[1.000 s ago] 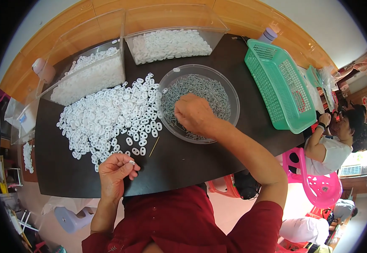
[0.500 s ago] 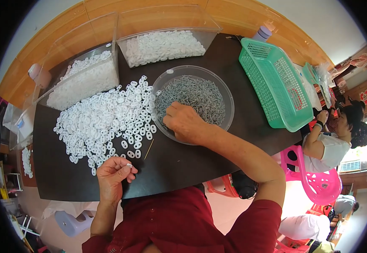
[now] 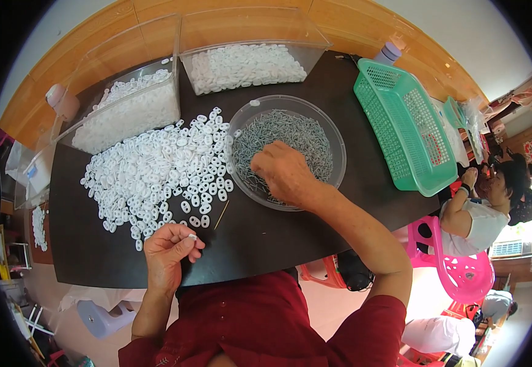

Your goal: The person is manually assembling small plastic components by inserting tiny grey pins into them.

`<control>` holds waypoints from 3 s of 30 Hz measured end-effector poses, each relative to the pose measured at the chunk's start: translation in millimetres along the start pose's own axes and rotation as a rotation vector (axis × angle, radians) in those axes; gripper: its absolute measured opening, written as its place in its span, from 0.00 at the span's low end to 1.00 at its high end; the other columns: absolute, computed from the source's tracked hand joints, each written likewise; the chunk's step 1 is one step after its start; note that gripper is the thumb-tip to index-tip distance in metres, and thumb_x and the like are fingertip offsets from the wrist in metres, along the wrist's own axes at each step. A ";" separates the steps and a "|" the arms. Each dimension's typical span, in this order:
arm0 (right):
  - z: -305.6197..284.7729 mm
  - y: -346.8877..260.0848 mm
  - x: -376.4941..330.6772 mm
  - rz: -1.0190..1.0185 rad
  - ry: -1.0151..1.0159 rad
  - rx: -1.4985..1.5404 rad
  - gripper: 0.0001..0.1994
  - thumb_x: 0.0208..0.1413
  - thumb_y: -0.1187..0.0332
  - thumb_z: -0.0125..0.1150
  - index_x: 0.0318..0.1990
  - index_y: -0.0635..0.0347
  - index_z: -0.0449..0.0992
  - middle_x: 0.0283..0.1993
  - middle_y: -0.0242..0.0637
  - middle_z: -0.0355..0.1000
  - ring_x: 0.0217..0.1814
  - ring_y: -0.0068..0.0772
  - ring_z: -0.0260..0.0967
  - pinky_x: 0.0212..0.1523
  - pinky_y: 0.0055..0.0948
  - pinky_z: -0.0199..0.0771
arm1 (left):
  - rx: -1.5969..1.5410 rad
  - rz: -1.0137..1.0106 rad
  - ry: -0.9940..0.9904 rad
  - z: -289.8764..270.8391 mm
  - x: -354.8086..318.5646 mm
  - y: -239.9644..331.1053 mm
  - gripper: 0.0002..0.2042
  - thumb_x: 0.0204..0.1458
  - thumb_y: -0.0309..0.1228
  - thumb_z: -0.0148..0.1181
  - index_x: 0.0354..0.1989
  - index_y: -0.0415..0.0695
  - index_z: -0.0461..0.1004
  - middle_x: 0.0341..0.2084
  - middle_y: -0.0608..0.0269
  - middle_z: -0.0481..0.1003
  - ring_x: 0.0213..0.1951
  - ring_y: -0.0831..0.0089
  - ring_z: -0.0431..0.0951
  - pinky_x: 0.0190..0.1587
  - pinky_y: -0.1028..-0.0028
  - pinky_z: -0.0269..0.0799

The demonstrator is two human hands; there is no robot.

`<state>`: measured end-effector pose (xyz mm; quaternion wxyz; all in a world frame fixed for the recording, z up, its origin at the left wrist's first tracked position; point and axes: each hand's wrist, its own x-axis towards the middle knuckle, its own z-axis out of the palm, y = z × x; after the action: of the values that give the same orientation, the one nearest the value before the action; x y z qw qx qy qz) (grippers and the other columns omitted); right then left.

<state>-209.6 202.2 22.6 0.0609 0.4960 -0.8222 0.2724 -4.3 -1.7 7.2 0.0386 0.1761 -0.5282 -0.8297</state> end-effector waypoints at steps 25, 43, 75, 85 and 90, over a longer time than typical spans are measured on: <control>8.4 -5.4 6.2 -0.149 -0.194 -0.169 0.04 0.40 0.79 0.56 0.24 0.61 0.69 0.27 0.38 0.64 0.36 0.42 0.64 0.32 0.38 0.68 | -0.007 -0.003 0.010 -2.9 -0.2 -4.3 0.03 0.51 0.22 0.58 0.32 0.35 0.73 0.23 0.54 0.77 0.21 0.76 0.74 0.23 0.81 0.67; 12.4 -3.9 -1.3 -0.193 -0.155 -0.209 0.06 0.37 0.75 0.61 0.19 0.61 0.68 0.26 0.38 0.64 0.33 0.40 0.64 0.28 0.37 0.68 | 0.020 -0.004 0.034 0.5 1.4 -3.5 0.03 0.51 0.22 0.58 0.30 0.35 0.73 0.23 0.54 0.77 0.20 0.76 0.74 0.23 0.81 0.67; 23.0 -82.7 -1.9 0.026 -0.026 0.491 0.08 0.44 0.81 0.62 0.32 0.59 0.75 0.31 0.31 0.71 0.30 0.24 0.66 0.29 0.23 0.66 | -0.183 0.031 0.018 2.8 0.4 -0.3 0.08 0.52 0.22 0.58 0.39 0.34 0.73 0.28 0.59 0.75 0.27 0.77 0.74 0.27 0.80 0.68; 42.0 -110.1 -5.1 0.497 -0.198 0.935 0.06 0.49 0.80 0.61 0.35 0.62 0.75 0.29 0.25 0.68 0.30 0.11 0.62 0.30 0.15 0.63 | -0.165 0.040 0.051 -2.2 -5.3 -1.0 0.06 0.53 0.23 0.56 0.37 0.34 0.72 0.27 0.57 0.75 0.25 0.76 0.74 0.24 0.79 0.69; 41.4 -113.8 -2.4 0.472 -0.190 0.923 0.06 0.49 0.78 0.62 0.35 0.62 0.74 0.28 0.24 0.68 0.29 0.10 0.62 0.29 0.14 0.63 | -0.140 0.011 -0.007 -6.5 -5.9 -4.5 0.06 0.54 0.25 0.56 0.36 0.34 0.72 0.26 0.58 0.75 0.24 0.76 0.74 0.24 0.80 0.69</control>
<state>-104.7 142.2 30.9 -0.3014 0.2952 -0.7080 0.5663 3.9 -3.9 2.3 0.0535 0.1672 -0.4699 -0.8651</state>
